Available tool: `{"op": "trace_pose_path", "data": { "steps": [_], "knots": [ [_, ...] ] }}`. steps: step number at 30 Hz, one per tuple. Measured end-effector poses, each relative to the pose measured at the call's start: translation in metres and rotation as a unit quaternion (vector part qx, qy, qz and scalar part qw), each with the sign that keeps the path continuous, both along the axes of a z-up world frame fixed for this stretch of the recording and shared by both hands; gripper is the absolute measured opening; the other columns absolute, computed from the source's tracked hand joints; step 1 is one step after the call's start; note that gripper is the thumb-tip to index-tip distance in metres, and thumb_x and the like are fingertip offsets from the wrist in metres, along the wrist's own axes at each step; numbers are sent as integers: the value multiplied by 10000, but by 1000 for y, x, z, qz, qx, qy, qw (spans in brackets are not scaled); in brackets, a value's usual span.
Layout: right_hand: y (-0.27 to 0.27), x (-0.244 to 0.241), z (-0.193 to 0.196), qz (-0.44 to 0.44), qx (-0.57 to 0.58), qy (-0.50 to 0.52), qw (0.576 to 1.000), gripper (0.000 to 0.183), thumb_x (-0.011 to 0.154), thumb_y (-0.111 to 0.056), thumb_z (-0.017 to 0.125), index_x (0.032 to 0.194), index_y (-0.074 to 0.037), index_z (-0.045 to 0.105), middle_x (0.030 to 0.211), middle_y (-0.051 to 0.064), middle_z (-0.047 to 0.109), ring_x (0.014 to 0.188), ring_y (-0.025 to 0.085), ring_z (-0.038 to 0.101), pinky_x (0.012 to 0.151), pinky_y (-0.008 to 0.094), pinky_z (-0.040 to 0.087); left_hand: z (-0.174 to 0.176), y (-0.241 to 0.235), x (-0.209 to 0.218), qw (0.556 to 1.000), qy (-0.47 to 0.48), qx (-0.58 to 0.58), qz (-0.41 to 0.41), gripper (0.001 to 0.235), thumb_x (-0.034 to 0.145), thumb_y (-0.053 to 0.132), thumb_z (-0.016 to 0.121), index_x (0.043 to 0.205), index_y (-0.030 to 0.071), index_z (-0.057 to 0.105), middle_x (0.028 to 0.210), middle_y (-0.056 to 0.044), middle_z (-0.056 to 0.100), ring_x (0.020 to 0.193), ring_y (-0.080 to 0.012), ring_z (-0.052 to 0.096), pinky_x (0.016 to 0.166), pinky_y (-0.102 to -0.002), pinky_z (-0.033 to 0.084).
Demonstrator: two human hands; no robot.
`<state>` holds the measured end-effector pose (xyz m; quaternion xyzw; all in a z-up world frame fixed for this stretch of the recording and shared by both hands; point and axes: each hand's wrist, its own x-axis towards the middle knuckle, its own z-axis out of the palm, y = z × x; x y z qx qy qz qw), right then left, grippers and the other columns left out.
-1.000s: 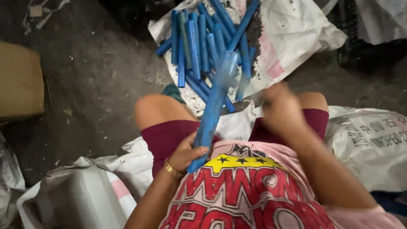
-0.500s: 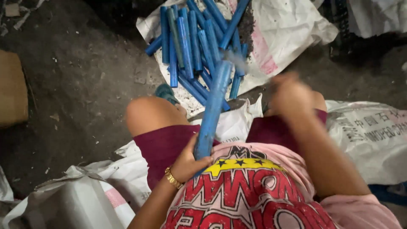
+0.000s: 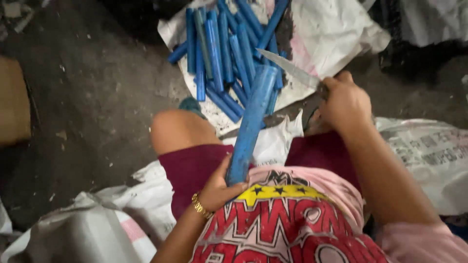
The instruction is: The person sits on the floor and uses a knife to shave the surface of blue plastic rods. They hold each rod in one hand and scrape it with the knife in the other, creating plastic shavings. The person repeatedly picks up rods from a pile, shaves them, and places them into a white sack.
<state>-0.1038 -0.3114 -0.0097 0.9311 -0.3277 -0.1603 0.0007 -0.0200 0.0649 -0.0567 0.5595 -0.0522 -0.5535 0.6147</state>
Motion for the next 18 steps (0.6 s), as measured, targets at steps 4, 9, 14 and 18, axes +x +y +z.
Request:
{"op": "trace_pose_path", "data": {
  "steps": [4, 9, 14, 18],
  "knots": [
    [107, -23, 36, 80, 104, -71, 989, 309, 732, -180, 666, 1040, -204, 690, 1000, 90, 630, 810, 388, 750, 688, 510, 593, -11, 2, -14, 995, 77, -3, 55, 760, 751, 21, 839, 1431, 80, 506, 1052, -168, 706, 851, -262, 700, 695, -405, 631],
    [82, 7, 36, 157, 178, 9, 971, 219, 752, -71, 624, 887, -138, 783, 858, 105, 764, 806, 371, 771, 698, 508, 596, -9, 13, -7, 991, 109, -73, 1, 670, 713, -48, 843, 1325, 82, 603, 936, -158, 721, 789, -280, 746, 649, -396, 644],
    [-18, -30, -39, -46, 58, -123, 990, 464, 731, -237, 710, 1193, -273, 684, 1113, 60, 596, 948, 375, 725, 778, 507, 611, 17, 3, 4, 988, 115, -105, 9, 606, 746, 119, 835, 1308, 129, 608, 953, 0, 686, 809, -104, 685, 703, -246, 590],
    [93, -27, 15, 88, 89, -164, 978, 338, 616, -135, 659, 950, -165, 700, 925, 103, 631, 876, 396, 701, 742, 538, 567, -8, 4, 4, 991, 72, -107, 29, 601, 822, 74, 801, 1378, 75, 572, 943, -76, 695, 790, -153, 702, 640, -282, 626]
  ]
}}
